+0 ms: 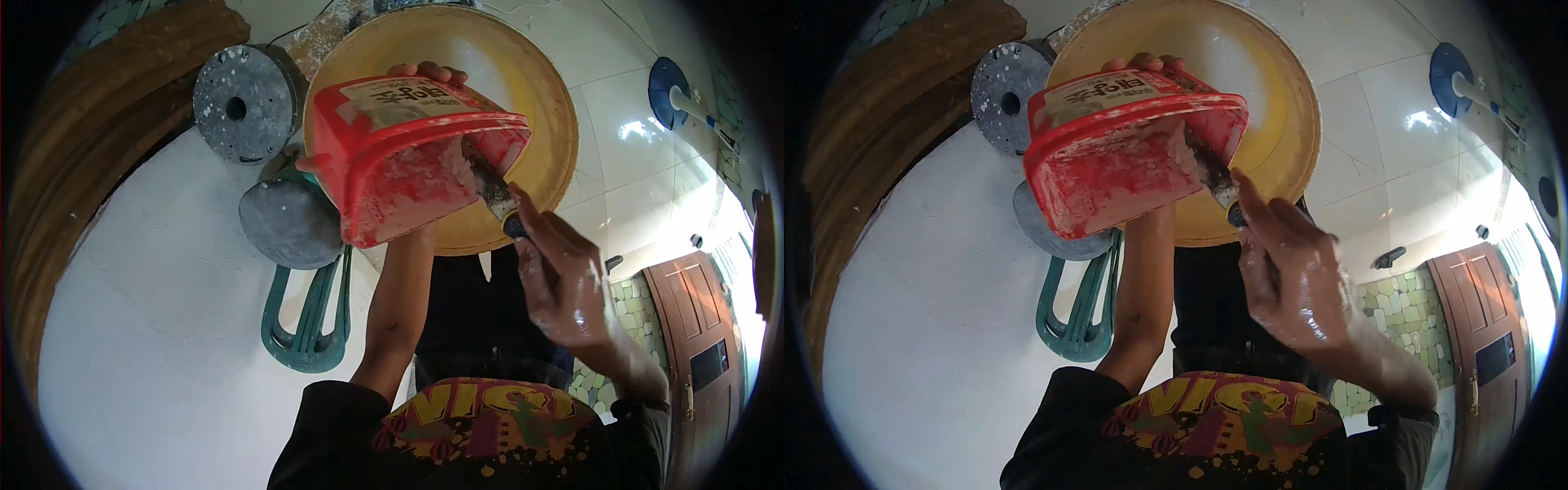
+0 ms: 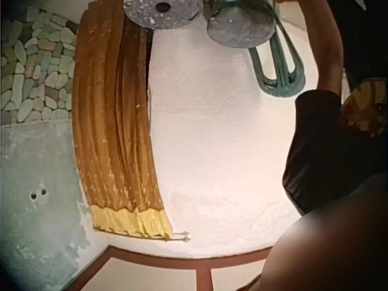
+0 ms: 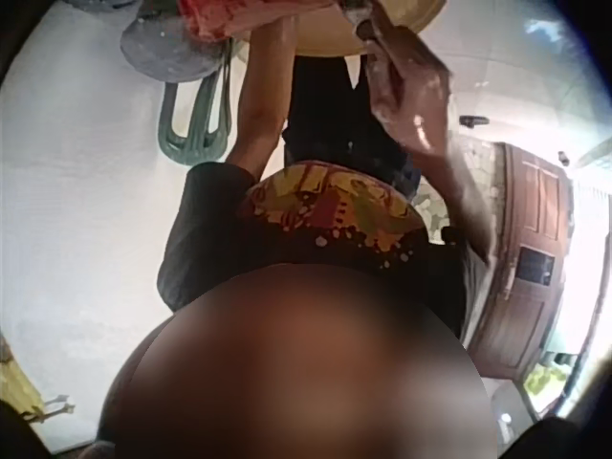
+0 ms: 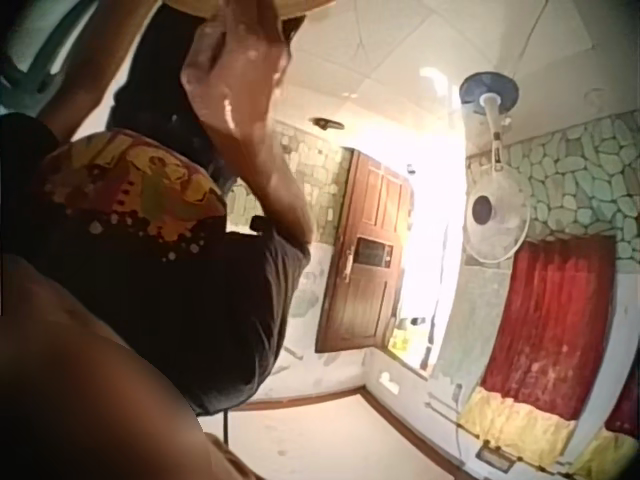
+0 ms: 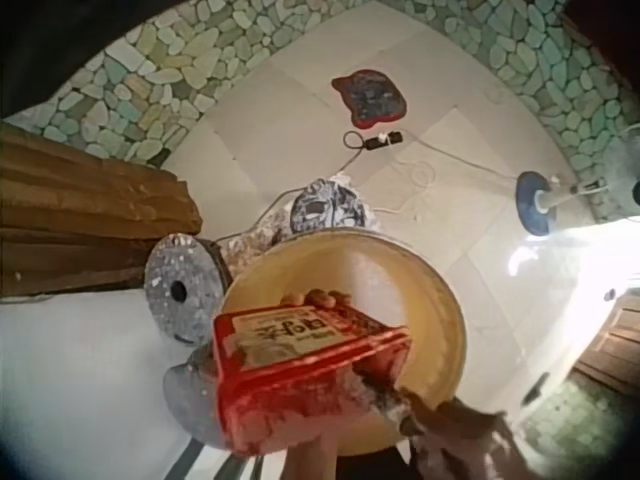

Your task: Mixing white powder into a red container with a pink/red substance using a brush.

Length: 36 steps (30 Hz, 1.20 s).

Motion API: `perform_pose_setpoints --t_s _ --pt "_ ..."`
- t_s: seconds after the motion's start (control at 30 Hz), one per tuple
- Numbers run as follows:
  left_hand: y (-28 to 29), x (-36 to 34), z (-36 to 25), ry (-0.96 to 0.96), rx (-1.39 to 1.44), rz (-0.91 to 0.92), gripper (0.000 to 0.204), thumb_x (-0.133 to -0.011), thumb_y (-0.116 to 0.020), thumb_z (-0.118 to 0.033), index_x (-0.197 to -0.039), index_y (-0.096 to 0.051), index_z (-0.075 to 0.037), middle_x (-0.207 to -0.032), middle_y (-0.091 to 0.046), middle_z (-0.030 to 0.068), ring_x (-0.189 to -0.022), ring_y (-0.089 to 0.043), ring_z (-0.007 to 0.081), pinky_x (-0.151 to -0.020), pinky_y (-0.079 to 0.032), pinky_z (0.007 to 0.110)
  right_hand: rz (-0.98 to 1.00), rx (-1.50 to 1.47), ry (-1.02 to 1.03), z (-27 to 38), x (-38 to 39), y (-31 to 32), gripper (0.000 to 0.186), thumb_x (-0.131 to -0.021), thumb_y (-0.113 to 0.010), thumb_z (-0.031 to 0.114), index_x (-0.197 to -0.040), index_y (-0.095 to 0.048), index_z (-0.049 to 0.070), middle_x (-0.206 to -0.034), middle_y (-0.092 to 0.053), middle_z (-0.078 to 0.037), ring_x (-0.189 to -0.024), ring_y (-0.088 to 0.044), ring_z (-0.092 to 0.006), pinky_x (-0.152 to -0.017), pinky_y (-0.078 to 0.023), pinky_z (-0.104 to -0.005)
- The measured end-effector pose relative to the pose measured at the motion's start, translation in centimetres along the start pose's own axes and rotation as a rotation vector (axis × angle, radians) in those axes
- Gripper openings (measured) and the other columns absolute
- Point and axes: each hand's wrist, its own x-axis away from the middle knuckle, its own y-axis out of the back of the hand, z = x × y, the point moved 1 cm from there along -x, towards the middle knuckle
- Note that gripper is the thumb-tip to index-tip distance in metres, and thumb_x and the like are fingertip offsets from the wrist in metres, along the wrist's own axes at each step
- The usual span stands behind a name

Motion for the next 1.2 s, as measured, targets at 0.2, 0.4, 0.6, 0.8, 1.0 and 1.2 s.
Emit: perform_pose_setpoints --t_s 0.2,0.4,0.6,0.8,1.0,1.2 --pt "0.2 1.0 -0.4 0.017 0.011 -0.047 0.065 -0.09 -0.054 -0.05 -0.137 -0.042 -0.006 -0.128 -0.049 0.0229 -0.126 -0.044 0.0406 -0.103 -0.043 0.052 0.07 -0.233 0.089 0.8 0.5 -0.1 0.045 -0.088 -0.05 -0.011 -0.133 -0.044 -0.01 -0.119 -0.059 -0.029 -0.094 -0.067 -0.0268 -0.077 -0.049 -0.0283" --pt "1.1 1.6 -0.8 0.037 0.02 -0.076 0.074 -0.086 -0.056 -0.056 -0.137 -0.041 -0.004 -0.13 -0.047 0.0244 -0.126 -0.043 0.0412 -0.103 -0.042 0.053 0.097 -0.245 -0.035 0.4 -0.7 0.2 0.043 -0.09 -0.049 -0.009 -0.132 -0.046 -0.008 -0.12 -0.06 -0.028 -0.101 -0.066 -0.0307 -0.082 -0.049 -0.0298" --pt "2.3 1.5 -1.0 0.095 0.035 -0.12 0.083 -0.083 -0.058 -0.062 -0.138 -0.039 -0.002 -0.131 -0.046 0.026 -0.127 -0.042 0.0418 -0.103 -0.042 0.054 0.17 -0.343 -0.086 1.0 0.1 0.1 0.045 -0.089 -0.051 -0.009 -0.134 -0.045 -0.008 -0.118 -0.06 -0.03 -0.094 -0.067 -0.027 -0.078 -0.049 -0.0288" --pt "1.1 0.2 -0.9 0.044 -0.103 0.149 0.122 -0.065 -0.05 -0.089 -0.132 -0.038 0.012 -0.129 -0.046 0.0316 -0.12 -0.047 0.0425 -0.104 -0.039 0.051 0.101 -0.359 0.009 0.4 0.0 0.2 0.047 -0.091 -0.05 -0.008 -0.137 -0.043 -0.005 -0.103 -0.066 -0.024 -0.071 -0.06 -0.0129 -0.066 -0.047 -0.0241" --pt "0.0 1.1 -0.2 -0.017 -0.152 -0.324 0.125 -0.062 -0.045 -0.093 -0.131 -0.04 0.01 -0.127 -0.048 0.0297 -0.12 -0.049 0.0386 -0.099 -0.044 0.048 0.117 -0.381 -0.189 0.5 0.1 0.5 0.047 -0.095 -0.046 -0.003 -0.142 -0.041 0.001 -0.078 -0.058 -0.005 -0.065 -0.047 -0.0063 -0.061 -0.042 -0.0213" --pt "0.7 0.3 -0.9 -0.092 -0.103 -0.182 0.122 -0.063 -0.038 -0.095 -0.132 -0.042 0.006 -0.129 -0.048 0.0269 -0.118 -0.049 0.0415 -0.095 -0.048 0.052 0.235 -0.488 -0.206 0.9 -0.6 0.8 0.046 -0.096 -0.045 -0.002 -0.142 -0.041 0.001 -0.07 -0.05 -0.001 -0.062 -0.044 -0.0055 -0.059 -0.04 -0.0207"
